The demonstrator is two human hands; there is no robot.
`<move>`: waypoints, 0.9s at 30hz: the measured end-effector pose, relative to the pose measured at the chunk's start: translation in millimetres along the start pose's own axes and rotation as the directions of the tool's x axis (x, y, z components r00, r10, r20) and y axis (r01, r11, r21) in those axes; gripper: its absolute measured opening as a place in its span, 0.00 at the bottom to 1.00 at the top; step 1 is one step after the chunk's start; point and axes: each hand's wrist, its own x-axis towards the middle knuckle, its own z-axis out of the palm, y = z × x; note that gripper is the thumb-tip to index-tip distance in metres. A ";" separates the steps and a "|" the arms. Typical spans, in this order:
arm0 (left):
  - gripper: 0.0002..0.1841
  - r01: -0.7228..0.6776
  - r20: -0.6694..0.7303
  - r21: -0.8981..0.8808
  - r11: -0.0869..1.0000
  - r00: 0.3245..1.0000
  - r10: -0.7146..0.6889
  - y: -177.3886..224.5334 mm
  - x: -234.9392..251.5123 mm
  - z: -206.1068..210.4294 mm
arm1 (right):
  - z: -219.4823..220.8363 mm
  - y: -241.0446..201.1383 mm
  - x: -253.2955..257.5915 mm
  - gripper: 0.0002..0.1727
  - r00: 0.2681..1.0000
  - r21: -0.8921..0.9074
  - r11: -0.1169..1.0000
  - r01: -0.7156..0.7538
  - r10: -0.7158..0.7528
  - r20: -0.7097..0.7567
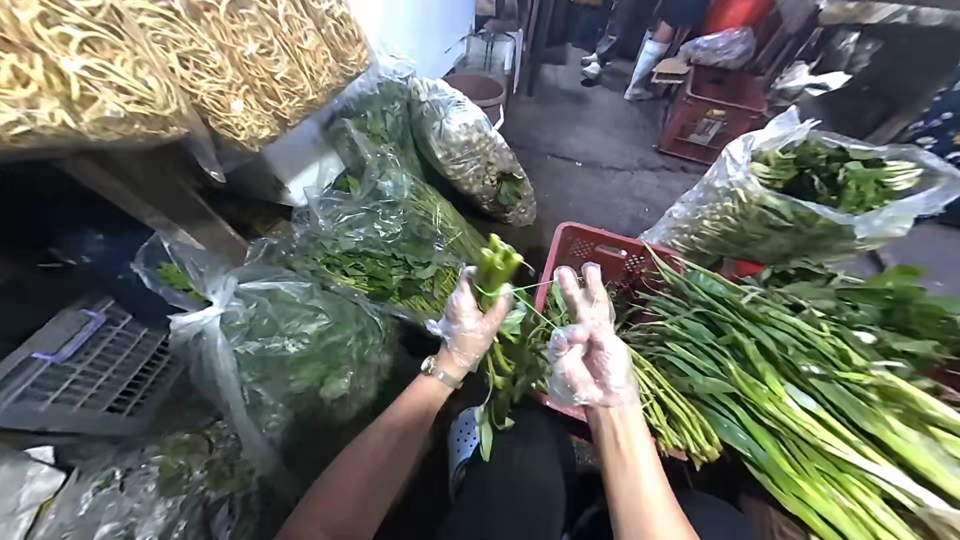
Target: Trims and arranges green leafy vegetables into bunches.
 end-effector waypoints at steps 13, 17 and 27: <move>0.28 -0.467 0.780 0.369 0.804 0.626 0.005 24.4 32.5 -29.1 | 13.5 -60.7 7.9 0.07 0.993 -0.958 0.274 0.079 0.067 0.101; 0.39 -0.562 0.589 0.198 0.803 0.723 0.361 -3.0 42.0 -33.1 | -11.1 -67.7 -7.3 0.17 0.986 -0.818 0.551 -0.167 0.114 -0.124; 0.15 -0.808 0.600 -0.167 0.566 0.372 0.709 7.2 -3.2 31.7 | -31.1 -27.6 -29.6 0.24 0.956 -0.216 0.933 -0.289 0.267 -0.126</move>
